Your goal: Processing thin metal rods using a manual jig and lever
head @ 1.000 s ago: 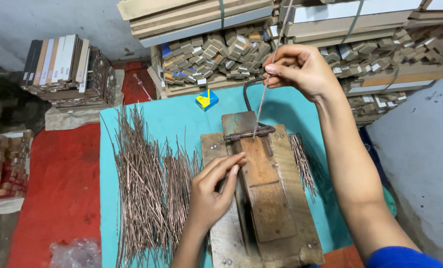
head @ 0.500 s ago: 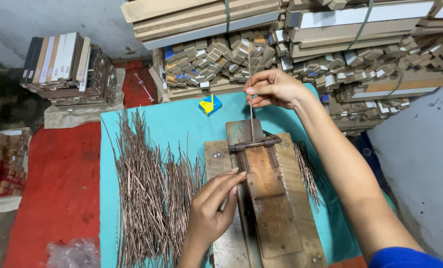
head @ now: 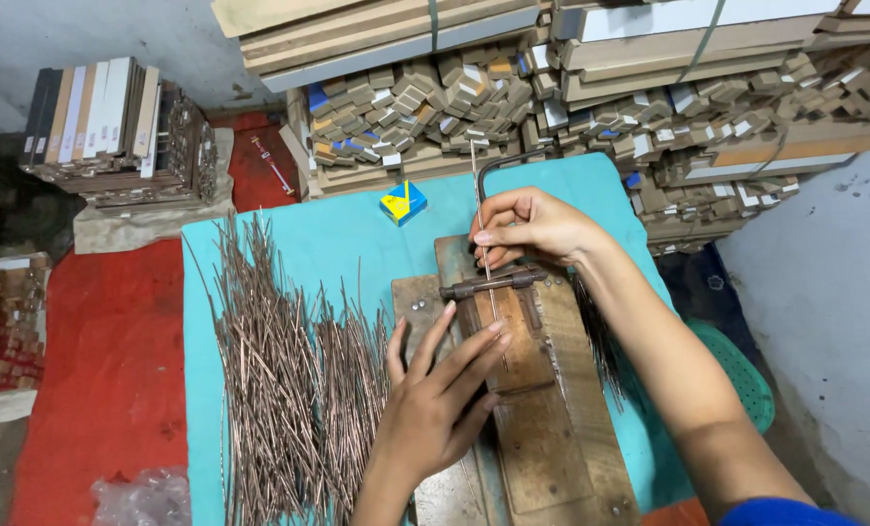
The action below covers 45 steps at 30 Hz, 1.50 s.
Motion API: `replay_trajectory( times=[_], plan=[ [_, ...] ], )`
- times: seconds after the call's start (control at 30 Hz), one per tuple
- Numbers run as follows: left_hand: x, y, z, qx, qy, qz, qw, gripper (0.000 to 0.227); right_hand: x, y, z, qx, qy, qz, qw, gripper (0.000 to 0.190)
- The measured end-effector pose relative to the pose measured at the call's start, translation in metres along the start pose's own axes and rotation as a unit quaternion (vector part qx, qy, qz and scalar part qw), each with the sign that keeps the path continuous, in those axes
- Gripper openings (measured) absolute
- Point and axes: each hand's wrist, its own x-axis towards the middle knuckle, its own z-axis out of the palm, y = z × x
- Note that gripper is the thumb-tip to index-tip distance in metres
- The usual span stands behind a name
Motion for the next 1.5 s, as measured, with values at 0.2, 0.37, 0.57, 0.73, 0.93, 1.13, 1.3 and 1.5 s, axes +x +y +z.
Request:
replay_trajectory(
  times=[0.2, 0.37, 0.57, 0.73, 0.93, 1.13, 1.3, 1.5],
  plan=[
    [0.001, 0.002, -0.001, 0.012, -0.02, 0.004, 1.0, 0.055, -0.007, 0.01, 0.005, -0.05, -0.016, -0.025, 0.998, 0.02],
    [-0.001, 0.003, 0.002, 0.027, -0.016, 0.0, 0.999, 0.051, -0.009, 0.012, 0.007, -0.087, -0.015, -0.053, 0.995, 0.016],
    [-0.004, 0.003, 0.006, 0.058, 0.006, 0.011, 0.998, 0.053, -0.009, 0.01, 0.011, -0.11, -0.024, -0.061, 0.992, 0.014],
    [-0.002, 0.005, 0.004, 0.099, 0.009, 0.009, 0.995, 0.058, -0.008, 0.004, 0.001, -0.134, 0.076, -0.072, 0.985, 0.024],
    [-0.002, 0.01, 0.002, 0.128, 0.004, -0.002, 0.992, 0.064, 0.02, 0.039, -0.056, -0.495, 0.246, 0.045, 0.832, 0.058],
    [-0.001, 0.011, 0.0, 0.097, 0.018, -0.005, 0.995, 0.063, 0.045, 0.032, -0.036, -0.438, 0.152, 0.276, 0.842, 0.116],
    [0.002, 0.014, -0.007, 0.068, 0.01, -0.014, 0.998, 0.062, 0.057, 0.005, -0.043, -0.063, 0.214, 0.226, 0.948, 0.054],
    [-0.001, 0.012, 0.0, 0.067, 0.0, -0.029, 0.997, 0.062, 0.063, -0.029, -0.009, 0.029, 0.277, 0.183, 0.943, 0.033]
  ],
)
